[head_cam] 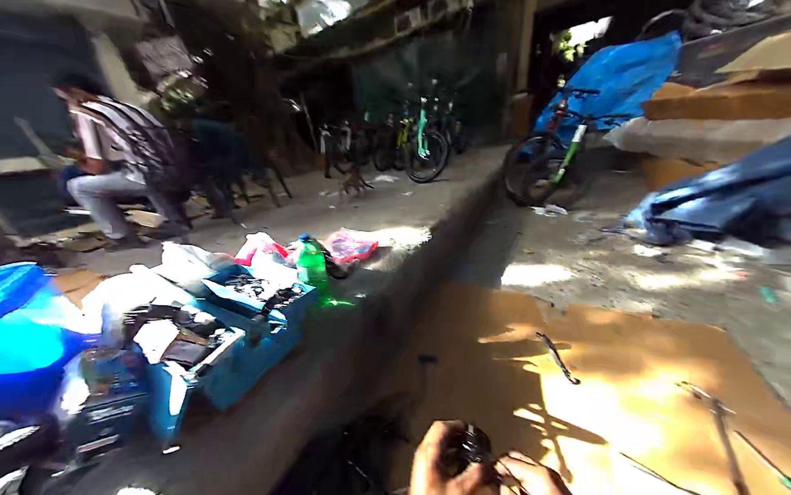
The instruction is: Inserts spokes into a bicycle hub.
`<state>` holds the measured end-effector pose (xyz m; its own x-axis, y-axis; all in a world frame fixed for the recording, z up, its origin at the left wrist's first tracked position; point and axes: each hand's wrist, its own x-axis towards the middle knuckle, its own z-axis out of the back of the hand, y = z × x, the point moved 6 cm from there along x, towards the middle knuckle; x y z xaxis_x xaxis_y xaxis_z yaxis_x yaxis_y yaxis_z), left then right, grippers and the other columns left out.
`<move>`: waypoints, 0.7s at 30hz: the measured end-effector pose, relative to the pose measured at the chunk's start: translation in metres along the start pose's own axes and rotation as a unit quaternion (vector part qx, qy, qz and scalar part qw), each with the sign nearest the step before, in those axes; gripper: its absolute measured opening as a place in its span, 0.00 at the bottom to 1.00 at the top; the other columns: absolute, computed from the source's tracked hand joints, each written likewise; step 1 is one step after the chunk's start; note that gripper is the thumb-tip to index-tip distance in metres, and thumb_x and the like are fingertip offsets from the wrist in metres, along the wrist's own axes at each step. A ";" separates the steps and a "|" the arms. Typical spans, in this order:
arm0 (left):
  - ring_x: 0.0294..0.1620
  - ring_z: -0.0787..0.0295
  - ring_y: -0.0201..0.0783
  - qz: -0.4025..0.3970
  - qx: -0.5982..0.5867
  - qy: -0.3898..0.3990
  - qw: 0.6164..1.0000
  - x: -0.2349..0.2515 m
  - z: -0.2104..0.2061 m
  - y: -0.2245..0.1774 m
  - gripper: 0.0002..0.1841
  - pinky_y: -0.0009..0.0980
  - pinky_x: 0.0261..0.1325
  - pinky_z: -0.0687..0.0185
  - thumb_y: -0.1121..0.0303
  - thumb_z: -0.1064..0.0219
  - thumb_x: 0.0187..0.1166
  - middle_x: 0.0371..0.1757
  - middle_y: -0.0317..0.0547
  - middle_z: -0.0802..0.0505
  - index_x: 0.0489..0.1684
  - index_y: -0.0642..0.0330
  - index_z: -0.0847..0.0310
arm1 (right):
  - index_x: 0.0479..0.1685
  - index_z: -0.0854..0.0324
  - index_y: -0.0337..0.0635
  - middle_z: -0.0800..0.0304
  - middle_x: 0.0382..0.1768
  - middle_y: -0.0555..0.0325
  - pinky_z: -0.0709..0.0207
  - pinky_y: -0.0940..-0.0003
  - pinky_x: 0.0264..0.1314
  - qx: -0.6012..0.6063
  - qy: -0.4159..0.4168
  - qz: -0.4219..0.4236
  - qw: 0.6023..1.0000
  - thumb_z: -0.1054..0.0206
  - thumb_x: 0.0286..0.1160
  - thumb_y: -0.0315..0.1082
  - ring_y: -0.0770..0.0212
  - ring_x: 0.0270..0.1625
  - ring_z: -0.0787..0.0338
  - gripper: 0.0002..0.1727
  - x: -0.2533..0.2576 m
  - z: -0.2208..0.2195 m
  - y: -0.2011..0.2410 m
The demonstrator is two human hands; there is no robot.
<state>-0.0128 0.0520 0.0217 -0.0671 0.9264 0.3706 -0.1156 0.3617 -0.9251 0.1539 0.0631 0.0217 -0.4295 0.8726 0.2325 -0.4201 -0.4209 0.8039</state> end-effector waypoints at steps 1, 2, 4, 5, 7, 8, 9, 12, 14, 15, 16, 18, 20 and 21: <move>0.52 0.06 0.43 0.002 -0.002 0.001 1.000 0.000 0.001 0.002 0.27 0.41 0.58 0.05 0.75 0.18 0.63 0.56 0.54 0.08 0.63 0.72 0.20 | 0.47 0.07 0.35 0.06 0.48 0.46 0.14 0.52 0.60 -0.011 -0.016 0.026 0.999 0.34 0.77 0.31 0.53 0.53 0.07 0.12 -0.001 0.001 -0.005; 0.52 0.05 0.43 0.002 -0.002 0.004 1.000 -0.001 0.001 0.005 0.27 0.41 0.58 0.04 0.75 0.18 0.64 0.56 0.52 0.07 0.64 0.71 0.20 | 0.49 0.06 0.40 0.05 0.50 0.52 0.14 0.56 0.62 -0.017 -0.026 0.027 0.999 0.34 0.80 0.34 0.58 0.54 0.07 0.12 -0.003 0.004 -0.006; 0.52 0.04 0.43 -0.015 0.001 0.006 1.000 0.002 0.002 0.008 0.26 0.42 0.58 0.04 0.76 0.20 0.65 0.55 0.51 0.06 0.64 0.70 0.19 | 0.51 0.08 0.48 0.06 0.51 0.62 0.13 0.64 0.58 0.003 -0.048 0.019 0.999 0.36 0.85 0.42 0.68 0.51 0.08 0.13 0.000 0.018 0.000; 0.53 0.04 0.42 -0.024 0.001 0.009 1.000 0.003 0.003 0.009 0.25 0.42 0.58 0.04 0.75 0.21 0.66 0.55 0.50 0.06 0.64 0.69 0.19 | 0.52 0.11 0.50 0.06 0.48 0.64 0.13 0.67 0.49 0.022 -0.068 0.025 0.997 0.37 0.86 0.43 0.70 0.45 0.09 0.12 0.001 0.028 0.005; 0.54 0.05 0.44 -0.038 -0.011 0.016 0.999 0.004 0.001 0.011 0.24 0.42 0.59 0.05 0.75 0.22 0.67 0.56 0.50 0.06 0.64 0.69 0.18 | 0.54 0.13 0.48 0.07 0.46 0.64 0.13 0.72 0.39 0.047 -0.108 0.069 0.991 0.39 0.89 0.43 0.72 0.38 0.10 0.12 0.001 0.048 0.020; 0.54 0.05 0.44 -0.042 -0.020 0.021 0.999 0.004 0.001 0.010 0.24 0.42 0.60 0.05 0.75 0.23 0.67 0.57 0.51 0.06 0.64 0.70 0.18 | 0.55 0.14 0.47 0.07 0.47 0.64 0.13 0.73 0.41 0.037 -0.122 0.096 0.987 0.41 0.90 0.42 0.73 0.40 0.10 0.13 -0.001 0.055 0.028; 0.54 0.05 0.45 -0.044 -0.029 0.026 0.998 0.004 0.001 0.009 0.24 0.42 0.60 0.05 0.76 0.23 0.67 0.57 0.52 0.07 0.64 0.71 0.18 | 0.55 0.13 0.46 0.07 0.47 0.63 0.12 0.74 0.43 0.016 -0.137 0.124 0.983 0.42 0.90 0.42 0.73 0.42 0.09 0.14 -0.003 0.058 0.034; 0.55 0.06 0.45 -0.061 -0.036 0.048 0.996 0.005 -0.001 0.006 0.23 0.42 0.61 0.05 0.75 0.22 0.68 0.59 0.53 0.08 0.64 0.71 0.17 | 0.55 0.15 0.47 0.07 0.47 0.60 0.12 0.72 0.41 -0.046 -0.157 0.170 0.972 0.42 0.90 0.41 0.70 0.41 0.09 0.13 -0.009 0.053 0.047; 0.55 0.06 0.43 -0.071 -0.033 0.068 0.995 0.005 -0.005 0.007 0.23 0.41 0.60 0.06 0.74 0.23 0.68 0.59 0.52 0.08 0.63 0.71 0.16 | 0.55 0.15 0.47 0.08 0.44 0.60 0.13 0.70 0.36 -0.068 -0.164 0.168 0.970 0.43 0.90 0.42 0.69 0.37 0.10 0.13 -0.008 0.049 0.049; 0.55 0.06 0.42 -0.071 -0.031 0.079 0.994 0.002 -0.007 0.008 0.22 0.40 0.60 0.06 0.74 0.23 0.68 0.59 0.52 0.08 0.62 0.71 0.17 | 0.56 0.17 0.47 0.09 0.43 0.60 0.15 0.70 0.33 -0.067 -0.173 0.168 0.968 0.45 0.91 0.42 0.69 0.35 0.11 0.14 -0.008 0.048 0.049; 0.55 0.06 0.42 -0.073 -0.028 0.088 0.993 0.001 -0.009 0.009 0.22 0.40 0.60 0.06 0.73 0.24 0.69 0.59 0.52 0.09 0.62 0.71 0.17 | 0.57 0.18 0.46 0.09 0.43 0.59 0.15 0.71 0.32 -0.063 -0.184 0.173 0.966 0.46 0.92 0.43 0.69 0.34 0.12 0.15 -0.009 0.050 0.051; 0.55 0.06 0.43 -0.071 -0.028 0.093 0.993 0.002 -0.010 0.010 0.22 0.41 0.60 0.06 0.73 0.24 0.69 0.60 0.52 0.09 0.62 0.71 0.17 | 0.57 0.20 0.46 0.08 0.44 0.60 0.16 0.74 0.32 -0.067 -0.208 0.183 0.959 0.48 0.93 0.45 0.71 0.34 0.12 0.16 -0.010 0.058 0.054; 0.56 0.07 0.43 -0.067 -0.035 0.091 0.993 0.001 -0.009 0.010 0.22 0.41 0.61 0.06 0.74 0.24 0.69 0.60 0.53 0.09 0.63 0.71 0.17 | 0.57 0.19 0.48 0.08 0.43 0.61 0.18 0.73 0.27 -0.087 -0.222 0.183 0.954 0.48 0.93 0.45 0.71 0.30 0.14 0.16 -0.012 0.060 0.052; 0.56 0.07 0.44 -0.065 -0.037 0.090 0.993 0.002 -0.009 0.011 0.23 0.41 0.61 0.06 0.74 0.24 0.69 0.60 0.53 0.09 0.63 0.71 0.17 | 0.56 0.18 0.48 0.08 0.42 0.62 0.19 0.73 0.27 -0.096 -0.223 0.179 0.953 0.48 0.93 0.45 0.71 0.29 0.14 0.15 -0.011 0.060 0.049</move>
<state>-0.0055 0.0585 0.0120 0.1224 0.8728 0.4726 -0.0374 0.4798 -0.8766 0.1861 0.0475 0.0914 -0.2074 0.6652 0.7173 -0.4668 -0.7117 0.5250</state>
